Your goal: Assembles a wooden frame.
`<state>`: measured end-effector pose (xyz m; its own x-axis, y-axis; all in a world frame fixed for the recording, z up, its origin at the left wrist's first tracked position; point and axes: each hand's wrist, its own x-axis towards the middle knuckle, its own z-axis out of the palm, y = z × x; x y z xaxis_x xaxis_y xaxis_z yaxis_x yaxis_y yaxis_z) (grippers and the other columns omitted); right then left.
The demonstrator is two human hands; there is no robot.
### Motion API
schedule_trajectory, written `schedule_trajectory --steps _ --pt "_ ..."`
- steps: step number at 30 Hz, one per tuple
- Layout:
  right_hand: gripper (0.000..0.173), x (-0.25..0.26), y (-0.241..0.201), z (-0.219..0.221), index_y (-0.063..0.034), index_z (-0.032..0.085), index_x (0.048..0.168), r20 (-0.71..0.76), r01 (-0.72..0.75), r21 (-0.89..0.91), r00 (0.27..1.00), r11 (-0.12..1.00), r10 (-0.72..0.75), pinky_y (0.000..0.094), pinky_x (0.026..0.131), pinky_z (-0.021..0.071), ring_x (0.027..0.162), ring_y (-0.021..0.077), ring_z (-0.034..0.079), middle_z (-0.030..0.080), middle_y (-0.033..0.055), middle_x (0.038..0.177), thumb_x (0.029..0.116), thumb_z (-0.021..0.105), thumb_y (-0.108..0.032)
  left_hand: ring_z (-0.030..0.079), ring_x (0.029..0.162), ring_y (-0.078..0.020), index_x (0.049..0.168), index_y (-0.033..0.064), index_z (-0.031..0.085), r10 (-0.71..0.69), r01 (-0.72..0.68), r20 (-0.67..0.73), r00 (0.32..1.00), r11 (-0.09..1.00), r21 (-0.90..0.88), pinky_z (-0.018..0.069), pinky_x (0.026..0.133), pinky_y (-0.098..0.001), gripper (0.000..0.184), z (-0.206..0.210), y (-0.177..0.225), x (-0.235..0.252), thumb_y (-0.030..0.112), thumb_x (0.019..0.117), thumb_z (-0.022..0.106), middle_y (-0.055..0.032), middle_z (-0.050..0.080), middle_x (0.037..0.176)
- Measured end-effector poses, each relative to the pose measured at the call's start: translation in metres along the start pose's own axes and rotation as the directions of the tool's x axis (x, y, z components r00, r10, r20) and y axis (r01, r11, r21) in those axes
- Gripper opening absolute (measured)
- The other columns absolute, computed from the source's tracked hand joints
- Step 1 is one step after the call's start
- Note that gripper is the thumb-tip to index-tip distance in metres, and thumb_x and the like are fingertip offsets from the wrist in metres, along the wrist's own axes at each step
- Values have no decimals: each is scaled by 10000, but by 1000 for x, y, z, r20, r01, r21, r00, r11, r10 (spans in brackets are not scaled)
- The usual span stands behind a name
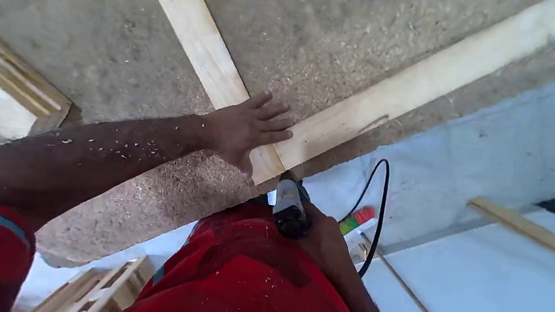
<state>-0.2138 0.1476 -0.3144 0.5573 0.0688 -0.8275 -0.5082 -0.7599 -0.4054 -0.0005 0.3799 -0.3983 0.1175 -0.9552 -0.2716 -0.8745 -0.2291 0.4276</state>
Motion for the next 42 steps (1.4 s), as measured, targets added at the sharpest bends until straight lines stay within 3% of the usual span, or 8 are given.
schedule_trajectory --steps 4,9,14,19,24,31,35,42 --pt "558 3 0 6 -252 653 1281 -27 -2 50 1000 999 3 519 688 579 782 222 707 717 29 855 808 763 -526 110 1583 -386 1619 142 327 46 -46 2 999 999 26 59 1252 -656 1327 4 -4 0 902 590 681 -140 232 1700" --pt "566 5 -7 -1 -270 665 1264 -3 -39 40 999 998 40 492 671 578 774 190 701 708 7 840 786 762 -557 121 1583 -382 1615 109 332 95 -95 13 995 995 32 67 1257 -646 1265 6 -10 4 885 659 627 -163 247 1689" --pt "412 4 -15 -7 -268 686 1127 20 -64 131 998 989 62 443 668 581 755 129 690 697 -40 822 801 785 -498 173 1577 -360 1600 72 352 147 -147 -21 989 989 23 107 1263 -616 1251 9 -14 5 876 679 617 -192 277 1672" --pt "547 3 -5 2 -274 659 1273 16 -27 107 1000 994 25 489 695 587 796 172 704 714 -8 864 789 773 -502 198 1563 -401 1588 87 385 140 -140 -39 989 990 20 141 1245 -648 1242 11 -14 4 900 673 597 -191 318 1656" --pt "424 7 -14 -2 -287 666 1167 79 -53 43 996 998 50 474 646 567 748 167 684 678 -27 798 813 728 -512 66 1588 -389 1590 102 391 151 -150 -27 988 988 30 100 1232 -688 1236 11 -13 5 903 671 601 -64 183 1722" --pt "585 -5 -2 -2 -296 659 1306 34 -56 122 998 991 53 474 700 578 807 156 701 716 -19 869 783 741 -546 174 1579 -345 1543 81 469 183 -183 -95 978 983 17 100 1237 -680 1164 15 -17 4 893 715 575 -69 302 1684" --pt "540 6 -7 -1 -297 664 1259 10 -54 123 999 991 53 441 666 577 759 119 686 698 -50 828 782 758 -532 191 1575 -345 1538 71 473 184 -185 -103 978 983 0 97 1231 -691 1163 14 -17 5 873 707 601 -81 323 1674" --pt "589 -15 -18 -7 -250 655 1304 6 -18 111 1000 994 18 476 701 579 819 186 709 718 8 874 805 705 -557 218 1567 -346 1532 69 482 163 -170 -108 981 984 -51 103 1208 -727 1169 14 -17 4 871 694 622 -84 334 1668"
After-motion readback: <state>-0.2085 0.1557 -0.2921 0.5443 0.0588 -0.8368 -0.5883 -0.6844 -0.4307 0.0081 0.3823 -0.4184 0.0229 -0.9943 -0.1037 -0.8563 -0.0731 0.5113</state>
